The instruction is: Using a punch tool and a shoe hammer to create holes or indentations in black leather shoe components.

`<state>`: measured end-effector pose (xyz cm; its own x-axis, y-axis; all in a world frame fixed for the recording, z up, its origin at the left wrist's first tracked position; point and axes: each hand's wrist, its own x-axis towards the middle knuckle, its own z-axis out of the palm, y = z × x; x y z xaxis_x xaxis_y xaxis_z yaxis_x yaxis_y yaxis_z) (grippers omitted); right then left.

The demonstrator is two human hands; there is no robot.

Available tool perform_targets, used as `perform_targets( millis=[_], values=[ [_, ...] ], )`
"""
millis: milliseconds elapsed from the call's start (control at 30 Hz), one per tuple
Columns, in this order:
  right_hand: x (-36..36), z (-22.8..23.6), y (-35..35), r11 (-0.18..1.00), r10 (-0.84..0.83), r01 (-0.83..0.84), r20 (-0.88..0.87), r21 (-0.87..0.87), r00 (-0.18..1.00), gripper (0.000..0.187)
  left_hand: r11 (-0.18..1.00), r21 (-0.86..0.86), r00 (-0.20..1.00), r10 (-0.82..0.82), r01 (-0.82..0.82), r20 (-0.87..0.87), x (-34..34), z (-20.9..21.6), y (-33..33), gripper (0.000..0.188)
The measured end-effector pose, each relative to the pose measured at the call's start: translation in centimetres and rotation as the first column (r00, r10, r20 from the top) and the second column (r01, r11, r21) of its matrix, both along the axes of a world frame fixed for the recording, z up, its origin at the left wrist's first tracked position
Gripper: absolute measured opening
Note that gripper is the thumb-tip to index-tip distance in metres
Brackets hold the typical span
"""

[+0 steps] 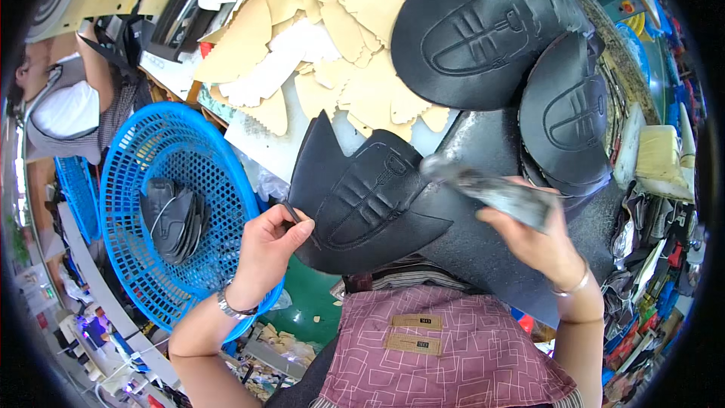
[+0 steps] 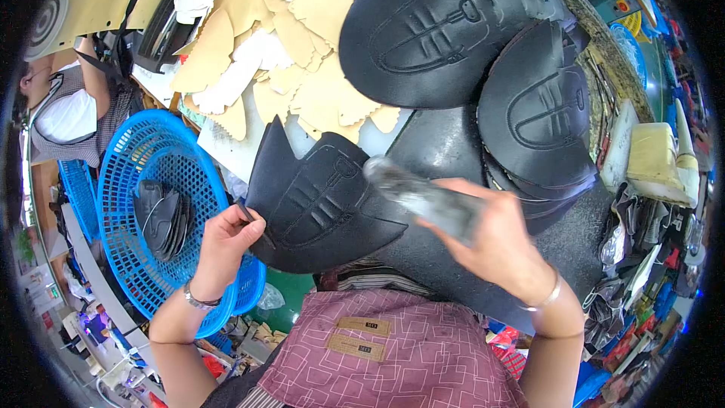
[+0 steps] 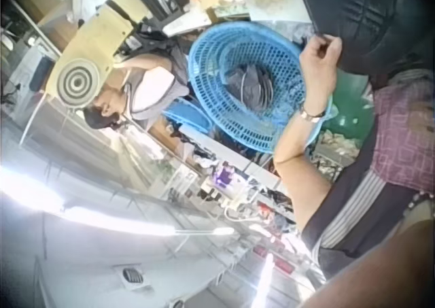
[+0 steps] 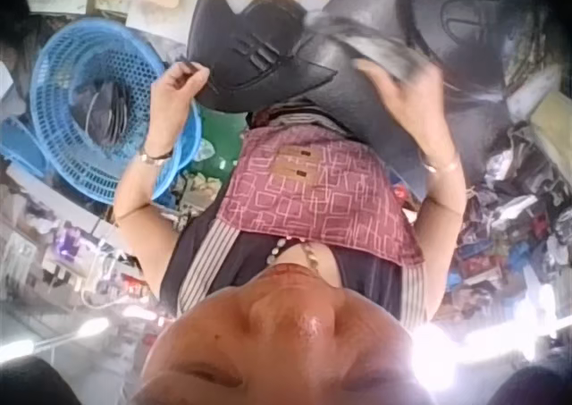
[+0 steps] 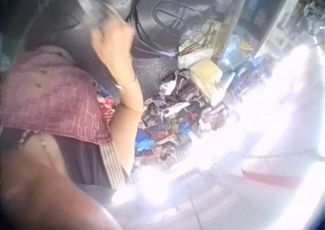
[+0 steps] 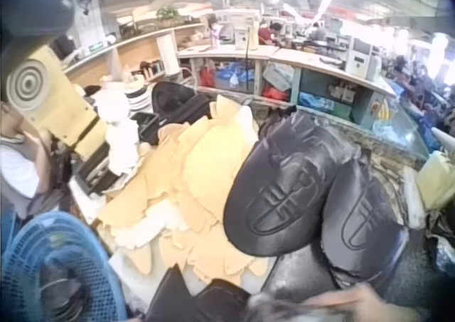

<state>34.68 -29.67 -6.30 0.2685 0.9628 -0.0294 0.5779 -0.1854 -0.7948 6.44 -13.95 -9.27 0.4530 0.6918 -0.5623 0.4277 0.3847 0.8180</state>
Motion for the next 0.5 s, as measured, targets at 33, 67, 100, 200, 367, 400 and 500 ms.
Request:
perform_targets(
  millis=[33, 67, 100, 200, 367, 400, 500],
  values=[
    [-0.4, -1.0, 0.6, 0.996, 0.083, -0.082, 0.052, -0.021, 0.995, 0.026, 0.971, 0.196, 0.990, -0.124, 0.134, -0.062, -0.1, -0.1, 0.1, 0.007],
    [-0.6, -1.6, 1.2, 0.986, 0.165, -0.161, 0.105, -0.047, 0.981, 0.023, 0.972, 0.197, 0.990, -0.121, 0.132, -0.068, 0.2, 0.2, 0.2, 0.007],
    [-0.9, -1.3, 1.5, 0.984, 0.163, -0.151, 0.126, -0.095, 0.979, 0.021, 0.790, 0.566, 0.971, -0.178, 0.236, -0.157, 1.1, 0.7, 0.5, 0.005],
    [-1.0, 0.0, 2.5, 0.978, 0.193, -0.177, 0.160, -0.105, 0.968, 0.020, 0.926, 0.343, 0.985, -0.173, 0.156, 0.021, 3.5, 2.0, 0.9, 0.007],
    [-1.4, 0.1, 2.8, 0.978, 0.191, -0.175, 0.149, -0.114, 0.970, 0.011, 0.971, 0.221, 0.942, -0.158, 0.093, 0.295, 8.6, -2.9, 1.7, 0.009],
    [-1.4, -0.1, 2.7, 0.977, 0.197, -0.182, 0.141, -0.108, 0.970, 0.013, 0.971, 0.216, 0.941, -0.161, 0.097, 0.298, 8.9, -3.3, 1.7, 0.009],
    [-1.3, -0.4, 2.5, 0.980, 0.182, -0.168, 0.139, -0.110, 0.973, 0.016, 0.915, 0.359, 0.955, -0.254, 0.186, 0.154, 9.5, -3.8, 1.9, 0.013]
  ],
)
